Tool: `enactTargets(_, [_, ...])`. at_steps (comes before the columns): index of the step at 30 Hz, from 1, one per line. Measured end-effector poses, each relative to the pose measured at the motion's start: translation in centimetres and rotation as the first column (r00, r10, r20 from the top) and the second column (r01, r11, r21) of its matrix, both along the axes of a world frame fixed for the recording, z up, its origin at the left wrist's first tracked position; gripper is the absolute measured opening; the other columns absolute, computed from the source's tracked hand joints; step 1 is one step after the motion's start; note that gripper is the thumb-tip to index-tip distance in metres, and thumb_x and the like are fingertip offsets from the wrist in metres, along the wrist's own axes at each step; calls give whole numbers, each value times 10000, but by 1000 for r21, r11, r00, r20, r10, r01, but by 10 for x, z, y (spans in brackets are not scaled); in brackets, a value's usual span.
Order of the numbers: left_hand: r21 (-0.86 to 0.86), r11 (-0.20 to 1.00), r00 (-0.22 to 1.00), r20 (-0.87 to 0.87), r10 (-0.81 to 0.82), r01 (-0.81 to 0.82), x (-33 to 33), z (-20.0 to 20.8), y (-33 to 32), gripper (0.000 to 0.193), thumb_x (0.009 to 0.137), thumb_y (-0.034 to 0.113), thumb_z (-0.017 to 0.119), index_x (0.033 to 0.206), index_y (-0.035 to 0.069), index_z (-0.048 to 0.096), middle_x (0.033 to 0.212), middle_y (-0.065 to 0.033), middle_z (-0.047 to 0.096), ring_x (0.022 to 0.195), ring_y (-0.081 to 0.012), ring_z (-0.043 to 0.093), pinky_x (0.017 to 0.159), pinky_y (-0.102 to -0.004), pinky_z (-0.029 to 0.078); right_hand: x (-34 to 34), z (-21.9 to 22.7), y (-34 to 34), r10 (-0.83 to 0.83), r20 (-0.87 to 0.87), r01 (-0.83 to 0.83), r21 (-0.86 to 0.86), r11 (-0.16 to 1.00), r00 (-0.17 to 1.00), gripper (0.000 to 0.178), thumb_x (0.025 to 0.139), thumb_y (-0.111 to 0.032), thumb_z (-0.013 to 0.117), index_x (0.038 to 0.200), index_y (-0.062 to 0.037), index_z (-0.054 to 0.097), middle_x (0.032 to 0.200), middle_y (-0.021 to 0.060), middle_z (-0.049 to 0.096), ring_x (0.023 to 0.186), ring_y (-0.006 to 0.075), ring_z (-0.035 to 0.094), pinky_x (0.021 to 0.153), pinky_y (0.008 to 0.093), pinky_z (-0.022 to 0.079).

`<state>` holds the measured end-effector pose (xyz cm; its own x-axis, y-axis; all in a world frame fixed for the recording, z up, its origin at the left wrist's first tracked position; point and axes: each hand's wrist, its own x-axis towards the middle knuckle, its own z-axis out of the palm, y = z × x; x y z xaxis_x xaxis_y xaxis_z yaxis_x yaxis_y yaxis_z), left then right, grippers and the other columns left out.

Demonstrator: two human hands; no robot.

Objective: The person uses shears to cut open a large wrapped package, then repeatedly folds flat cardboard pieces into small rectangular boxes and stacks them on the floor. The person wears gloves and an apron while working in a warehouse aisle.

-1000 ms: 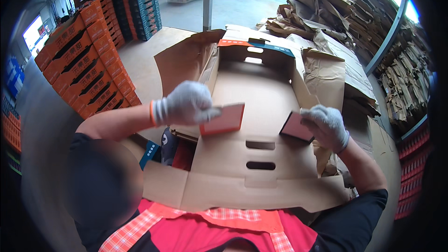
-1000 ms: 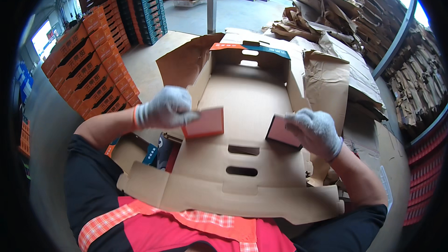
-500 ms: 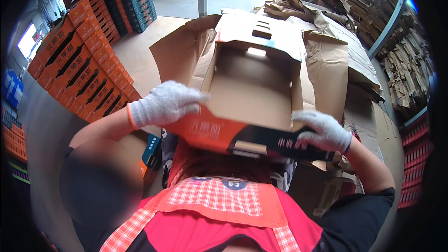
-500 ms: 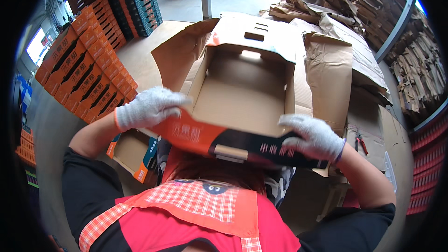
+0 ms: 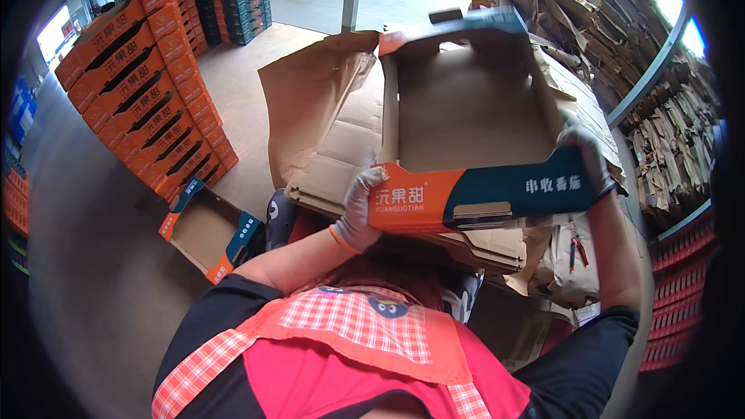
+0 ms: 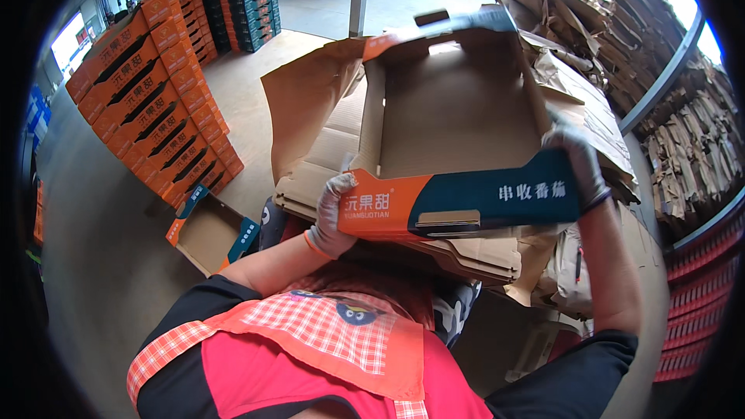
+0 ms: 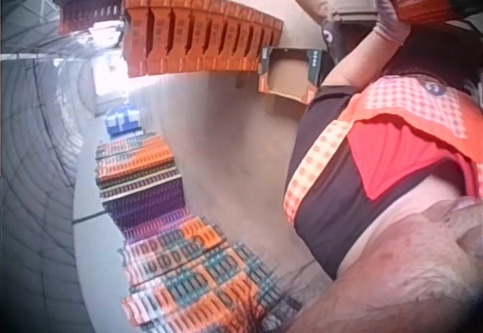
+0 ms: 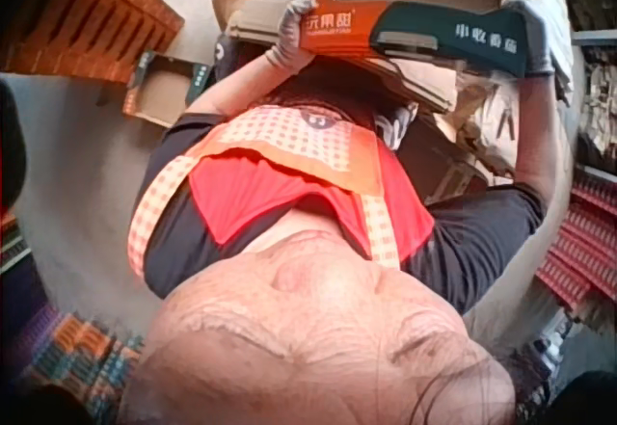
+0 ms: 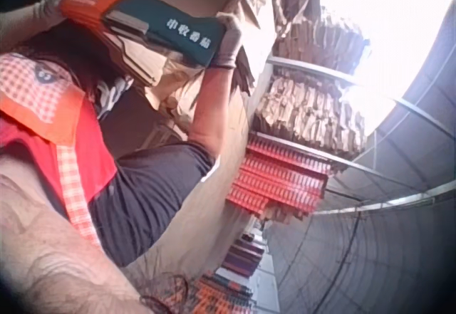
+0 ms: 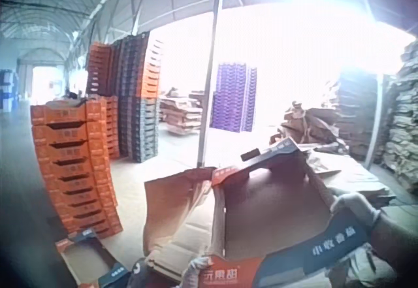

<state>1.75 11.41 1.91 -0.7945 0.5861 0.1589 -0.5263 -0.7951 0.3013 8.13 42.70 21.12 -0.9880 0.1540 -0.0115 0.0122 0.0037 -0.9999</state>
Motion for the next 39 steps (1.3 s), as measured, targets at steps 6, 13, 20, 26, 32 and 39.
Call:
enactTargets(6, [-314,861,910,26,-415,402,37,-5,28,265,868,266,601,1036,60,602,1011,-96,660,908,-239,664,829,-381,533,-4,108,-134,171,-122,-12,780,625,978,667,725,-36,592,1371,51,448,1180,124,609,944,126,608,834,247,498])
enactTargets(13, [434,495,-485,-874,29,-753,26,137,-25,708,740,495,721,1150,-69,599,1177,-248,609,1021,-387,639,877,-402,511,-63,72,-111,283,-475,378,863,337,833,267,922,-216,582,1056,1,661,897,115,681,772,185,662,727,306,543])
enactTargets(20, [48,353,-281,-710,-646,-934,-36,250,39,800,663,810,565,902,66,734,826,-150,701,812,-312,681,729,-396,538,-37,86,-97,275,-556,568,822,41,785,272,899,-238,563,1023,-7,636,1074,149,636,924,291,655,812,390,510])
enactTargets(26, [5,490,-343,-720,-603,-872,-40,252,46,846,646,780,637,946,-10,677,825,-182,692,796,-317,681,728,-391,532,-3,95,-66,-33,-428,426,884,191,903,312,937,-231,558,769,20,639,638,103,584,593,203,591,613,317,477])
enactTargets(32, [41,531,-353,-791,-500,-846,-47,241,49,796,635,745,656,914,1,681,809,-179,687,767,-327,680,728,-407,534,-16,104,-67,214,-213,251,953,-170,953,190,922,-138,528,820,0,609,709,103,589,618,234,578,596,354,468])
enactTargets(39, [332,506,-430,-898,-88,-796,-37,210,48,674,611,607,753,966,40,670,772,-156,674,748,-352,673,693,-411,534,-56,72,-59,237,-133,131,991,26,962,162,817,-130,625,770,23,652,730,111,649,695,152,601,689,289,494])
